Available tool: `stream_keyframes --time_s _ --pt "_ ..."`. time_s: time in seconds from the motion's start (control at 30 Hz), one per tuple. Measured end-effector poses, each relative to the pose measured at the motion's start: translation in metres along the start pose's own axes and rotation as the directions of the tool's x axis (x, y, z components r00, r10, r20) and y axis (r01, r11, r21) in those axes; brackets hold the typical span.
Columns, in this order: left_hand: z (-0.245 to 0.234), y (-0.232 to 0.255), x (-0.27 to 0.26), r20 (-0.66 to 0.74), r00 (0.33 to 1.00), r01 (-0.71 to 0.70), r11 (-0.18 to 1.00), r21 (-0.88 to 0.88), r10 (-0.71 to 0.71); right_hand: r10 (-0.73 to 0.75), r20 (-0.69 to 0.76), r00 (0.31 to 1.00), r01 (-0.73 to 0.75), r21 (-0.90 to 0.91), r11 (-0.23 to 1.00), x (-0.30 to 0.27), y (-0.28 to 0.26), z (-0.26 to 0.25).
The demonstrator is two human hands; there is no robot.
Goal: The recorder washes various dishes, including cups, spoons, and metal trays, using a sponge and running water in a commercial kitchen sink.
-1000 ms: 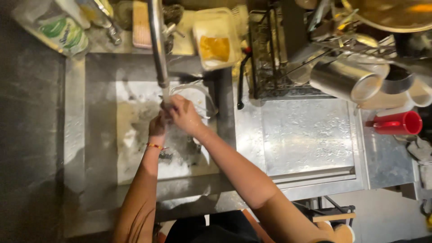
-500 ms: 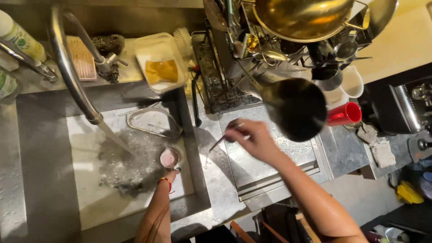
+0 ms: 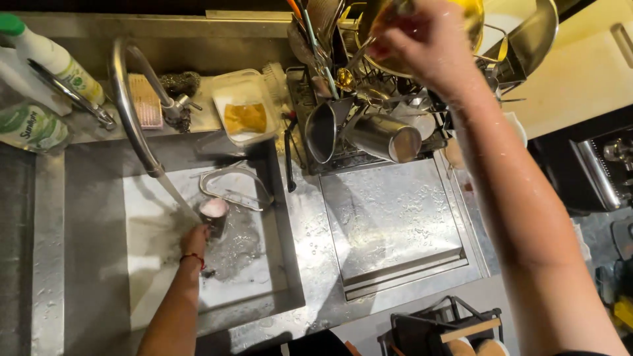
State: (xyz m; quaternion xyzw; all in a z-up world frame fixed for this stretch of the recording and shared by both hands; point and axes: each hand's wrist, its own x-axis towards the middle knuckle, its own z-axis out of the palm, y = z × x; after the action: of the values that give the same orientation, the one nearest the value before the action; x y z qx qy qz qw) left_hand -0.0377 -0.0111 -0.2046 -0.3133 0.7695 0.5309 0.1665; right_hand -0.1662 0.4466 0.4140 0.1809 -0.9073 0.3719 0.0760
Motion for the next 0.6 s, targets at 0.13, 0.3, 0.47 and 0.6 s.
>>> stream_keyframes --time_s 0.13,0.3,0.47,0.6 --pt "-0.044 0.01 0.0 -0.076 0.99 -0.128 0.973 -0.194 0.115 0.003 0.14 0.99 0.031 -0.238 0.971 -0.005 -0.018 0.019" --pt "-0.089 0.076 -0.043 -0.006 0.937 -0.339 0.905 -0.256 0.349 -0.364 -0.143 0.92 0.3 -0.339 0.892 -0.096 -0.039 -0.009" --pt "-0.102 0.111 -0.049 0.279 0.873 -0.488 0.701 0.52 0.401 -0.275 -0.155 0.949 0.116 -0.64 0.759 -0.275 0.127 -0.004" --pt "-0.074 0.136 -0.037 0.54 0.766 -0.573 -0.01 0.819 0.349 0.32 0.004 0.948 -0.256 -0.588 0.767 -0.422 0.268 0.028"
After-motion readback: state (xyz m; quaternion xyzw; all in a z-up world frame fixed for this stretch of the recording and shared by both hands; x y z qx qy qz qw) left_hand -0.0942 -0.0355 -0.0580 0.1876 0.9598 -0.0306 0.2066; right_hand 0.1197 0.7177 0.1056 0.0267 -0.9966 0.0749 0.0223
